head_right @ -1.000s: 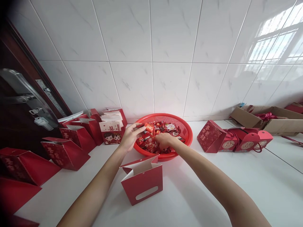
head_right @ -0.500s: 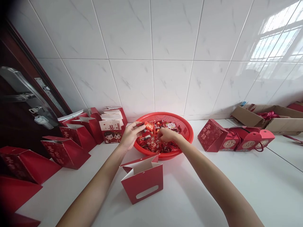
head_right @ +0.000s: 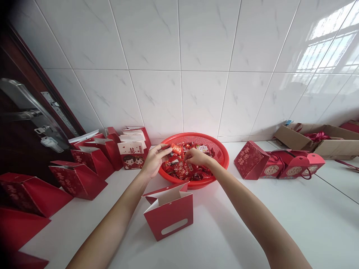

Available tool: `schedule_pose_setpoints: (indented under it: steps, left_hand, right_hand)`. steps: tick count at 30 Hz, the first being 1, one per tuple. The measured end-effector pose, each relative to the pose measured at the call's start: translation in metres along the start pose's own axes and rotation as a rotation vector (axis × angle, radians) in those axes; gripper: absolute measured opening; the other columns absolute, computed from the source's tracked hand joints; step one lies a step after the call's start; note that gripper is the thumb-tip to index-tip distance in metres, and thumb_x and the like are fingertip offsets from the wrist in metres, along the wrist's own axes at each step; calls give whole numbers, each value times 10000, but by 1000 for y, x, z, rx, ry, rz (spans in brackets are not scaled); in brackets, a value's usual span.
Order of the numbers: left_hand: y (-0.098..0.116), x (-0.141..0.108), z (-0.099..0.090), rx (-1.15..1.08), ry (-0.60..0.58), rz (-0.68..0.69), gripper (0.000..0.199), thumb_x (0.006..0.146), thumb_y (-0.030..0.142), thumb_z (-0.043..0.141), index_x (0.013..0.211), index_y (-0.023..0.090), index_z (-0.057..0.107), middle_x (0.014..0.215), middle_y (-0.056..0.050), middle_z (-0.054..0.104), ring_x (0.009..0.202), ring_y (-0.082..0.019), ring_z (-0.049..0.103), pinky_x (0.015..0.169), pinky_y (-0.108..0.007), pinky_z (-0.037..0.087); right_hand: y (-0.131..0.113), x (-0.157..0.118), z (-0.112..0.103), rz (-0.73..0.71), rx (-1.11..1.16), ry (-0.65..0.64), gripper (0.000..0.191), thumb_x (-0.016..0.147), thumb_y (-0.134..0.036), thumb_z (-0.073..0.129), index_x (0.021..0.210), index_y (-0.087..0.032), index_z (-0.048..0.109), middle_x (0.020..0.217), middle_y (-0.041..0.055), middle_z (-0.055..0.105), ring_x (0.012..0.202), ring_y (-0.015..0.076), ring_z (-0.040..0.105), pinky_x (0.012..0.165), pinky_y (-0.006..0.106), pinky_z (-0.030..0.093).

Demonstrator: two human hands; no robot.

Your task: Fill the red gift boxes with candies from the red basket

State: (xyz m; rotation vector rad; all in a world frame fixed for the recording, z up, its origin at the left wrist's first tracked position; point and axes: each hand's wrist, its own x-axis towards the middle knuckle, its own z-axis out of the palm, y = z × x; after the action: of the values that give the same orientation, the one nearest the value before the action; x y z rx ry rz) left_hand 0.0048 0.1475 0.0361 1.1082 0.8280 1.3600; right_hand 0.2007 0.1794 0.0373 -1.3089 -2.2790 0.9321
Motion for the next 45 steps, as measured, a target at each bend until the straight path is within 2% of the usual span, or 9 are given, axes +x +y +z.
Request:
schedule_pose_setpoints:
  steps: [5, 10, 13, 18, 26, 33, 38, 43, 45]
  left_hand:
    - [-1, 1, -1, -2, 8, 2, 362, 573, 345, 892, 823, 161, 707, 837, -13, 703, 772, -156, 646, 729, -300, 529]
    - [-2, 3, 0, -16, 34, -10, 399, 532, 348, 905, 797, 167, 667, 820, -15, 709, 755, -165, 655, 686, -298, 536]
    - [-3, 3, -1, 12, 47, -5, 435, 517, 349, 911, 830, 177, 662, 789, 2, 699, 729, -154, 650, 646, -273, 528]
    - [-3, 2, -1, 66, 22, 19, 432, 546, 383, 899, 852, 189, 664, 734, 16, 690, 691, -143, 649, 598, -234, 503]
    - [-4, 3, -3, 110, -8, 18, 426, 603, 374, 871, 963, 190, 737, 773, -16, 728, 739, -181, 676, 640, -270, 526]
    - [-7, 5, -4, 146, 30, 68, 413, 622, 417, 857, 946, 178, 761, 806, -14, 734, 755, -160, 657, 668, -253, 516]
    - [-7, 3, -2, 169, -13, 130, 399, 642, 501, 847, 854, 174, 763, 799, -25, 736, 771, -174, 660, 723, -284, 537]
    - [-11, 4, -1, 107, 45, 190, 374, 636, 488, 859, 829, 180, 771, 823, -28, 738, 777, -168, 654, 740, -280, 526]
    - [-13, 5, 0, 68, 99, 205, 365, 634, 480, 861, 816, 178, 767, 818, -22, 730, 769, -158, 643, 734, -272, 517]
  right_hand:
    - [-4, -5, -3, -7, 120, 121, 74, 784, -173, 616, 776, -159, 689, 774, 41, 735, 721, 178, 681, 684, 280, 518]
    - [-9, -14, -15, 8, 645, 520, 257, 763, -426, 725, 809, -180, 668, 807, 63, 739, 595, 166, 656, 548, 292, 503]
    - [-17, -18, -13, -47, 876, 697, 385, 658, -496, 819, 794, -192, 624, 803, 45, 716, 660, 161, 674, 560, 267, 503]
    - [-34, -22, 9, -61, 896, 597, 415, 631, -431, 858, 855, -200, 595, 834, 28, 727, 752, 173, 697, 734, 315, 568]
    - [-39, -28, 19, 5, 754, 517, 412, 690, -464, 793, 880, -219, 522, 785, 1, 712, 690, 170, 669, 608, 272, 500]
    - [-38, -30, 19, -111, 701, 466, 380, 729, -498, 773, 860, -219, 552, 895, 26, 726, 790, 200, 675, 669, 304, 494]
    - [-39, -29, 20, -178, 653, 429, 376, 737, -518, 776, 855, -210, 594, 833, 17, 699, 793, 199, 655, 676, 302, 502]
    - [-35, -24, 14, -57, 762, 554, 348, 875, -548, 606, 909, -203, 646, 955, 71, 704, 866, 193, 663, 754, 306, 541]
    - [-32, -20, 9, 59, 695, 521, 297, 896, -478, 569, 868, -191, 638, 911, 81, 696, 838, 194, 663, 730, 303, 537]
